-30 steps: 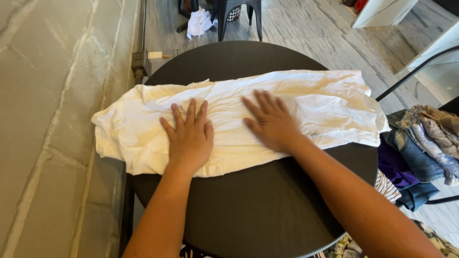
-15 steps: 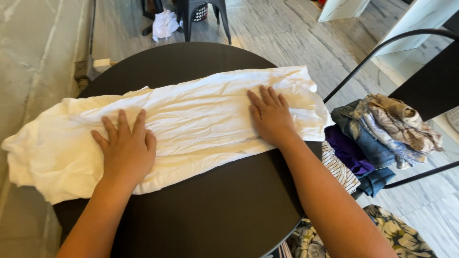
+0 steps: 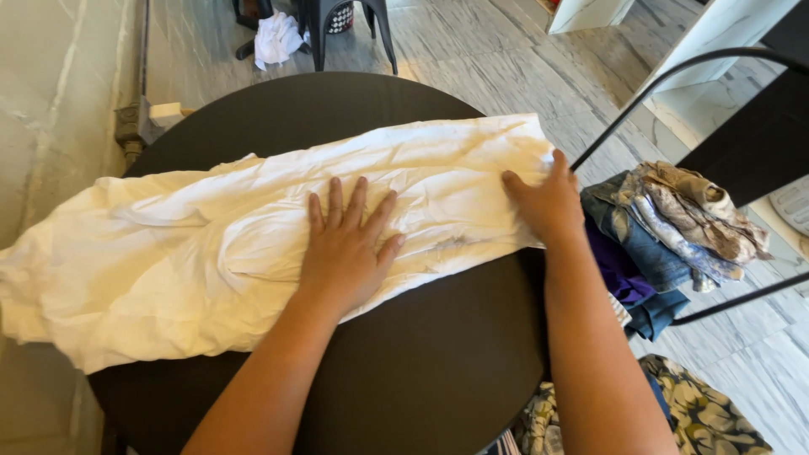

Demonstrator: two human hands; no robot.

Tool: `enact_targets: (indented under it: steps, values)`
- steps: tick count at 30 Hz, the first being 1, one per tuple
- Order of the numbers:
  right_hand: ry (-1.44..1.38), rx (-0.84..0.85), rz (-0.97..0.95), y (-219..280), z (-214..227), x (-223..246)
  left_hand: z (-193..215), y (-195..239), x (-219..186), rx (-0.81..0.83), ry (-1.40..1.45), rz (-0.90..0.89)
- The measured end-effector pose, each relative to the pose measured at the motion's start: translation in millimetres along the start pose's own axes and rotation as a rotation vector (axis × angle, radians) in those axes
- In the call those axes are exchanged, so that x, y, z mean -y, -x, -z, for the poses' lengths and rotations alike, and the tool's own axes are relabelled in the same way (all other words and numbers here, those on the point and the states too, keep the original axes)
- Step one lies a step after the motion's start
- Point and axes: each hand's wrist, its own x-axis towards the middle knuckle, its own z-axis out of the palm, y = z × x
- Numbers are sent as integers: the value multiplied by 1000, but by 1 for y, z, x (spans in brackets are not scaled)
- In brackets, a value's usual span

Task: Smoothing and folding a white shirt on a round table into a neat square.

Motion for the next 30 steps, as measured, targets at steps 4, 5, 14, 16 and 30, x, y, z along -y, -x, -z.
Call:
enact_targets:
  steps: [4, 5, 14, 16, 30]
  values:
    - [-206, 186, -55, -6, 12, 6, 5, 0, 3, 13, 34, 0]
    - [-216, 226, -33, -3, 14, 9, 4, 2, 3, 12, 60, -7]
    - [-248, -53, 179, -7, 11, 7, 4, 3, 7, -11, 107, -30]
    - [-203, -103, 226, -10, 4, 5, 2, 1, 9, -23, 108, -28]
    - [-597, 50, 45, 36, 68, 53, -19, -3, 17, -485, 342, -183]
